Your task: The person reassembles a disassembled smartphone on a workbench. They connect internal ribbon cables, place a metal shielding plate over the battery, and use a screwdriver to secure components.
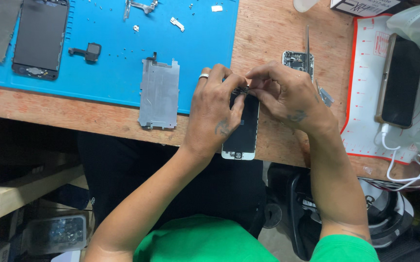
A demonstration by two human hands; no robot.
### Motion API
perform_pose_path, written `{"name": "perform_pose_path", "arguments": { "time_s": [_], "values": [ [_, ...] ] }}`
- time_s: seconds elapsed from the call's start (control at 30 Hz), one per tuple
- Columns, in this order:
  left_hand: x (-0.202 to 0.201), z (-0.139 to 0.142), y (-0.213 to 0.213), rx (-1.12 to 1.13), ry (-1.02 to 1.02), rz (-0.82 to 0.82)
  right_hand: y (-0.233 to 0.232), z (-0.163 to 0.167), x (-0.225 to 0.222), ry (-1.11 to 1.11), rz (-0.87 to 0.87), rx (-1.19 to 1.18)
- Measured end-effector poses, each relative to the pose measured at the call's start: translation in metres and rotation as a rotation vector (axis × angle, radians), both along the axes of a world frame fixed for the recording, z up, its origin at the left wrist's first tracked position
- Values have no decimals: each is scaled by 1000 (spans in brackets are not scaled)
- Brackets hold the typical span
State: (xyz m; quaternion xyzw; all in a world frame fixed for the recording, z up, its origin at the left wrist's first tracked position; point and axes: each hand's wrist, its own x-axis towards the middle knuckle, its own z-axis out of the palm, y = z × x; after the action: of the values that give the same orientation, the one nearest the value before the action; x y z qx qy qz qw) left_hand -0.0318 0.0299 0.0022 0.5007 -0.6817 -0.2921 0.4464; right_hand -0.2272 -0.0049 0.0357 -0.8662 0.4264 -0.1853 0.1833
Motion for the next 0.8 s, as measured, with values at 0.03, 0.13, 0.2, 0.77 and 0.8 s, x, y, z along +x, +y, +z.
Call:
{"name": "perform_pose_path", "arguments": {
  "time_s": [0.03, 0.13, 0.2, 0.77, 0.8],
  "values": [
    [0, 0, 0, 1, 0, 0, 0, 1, 0, -2, 2, 11],
    [-1, 0, -1, 8, -4, -2, 0, 3, 2, -14, -29, 83],
    [0, -1, -1, 9, -10, 0, 0, 5, 4, -16, -53, 120],
    [1, -2, 3, -17, -38, 1, -7, -6, -3, -97, -276, 6],
    [2, -2, 2, -16, -34, -3, -8, -9, -1, -87, -310, 17]
  ]
}}
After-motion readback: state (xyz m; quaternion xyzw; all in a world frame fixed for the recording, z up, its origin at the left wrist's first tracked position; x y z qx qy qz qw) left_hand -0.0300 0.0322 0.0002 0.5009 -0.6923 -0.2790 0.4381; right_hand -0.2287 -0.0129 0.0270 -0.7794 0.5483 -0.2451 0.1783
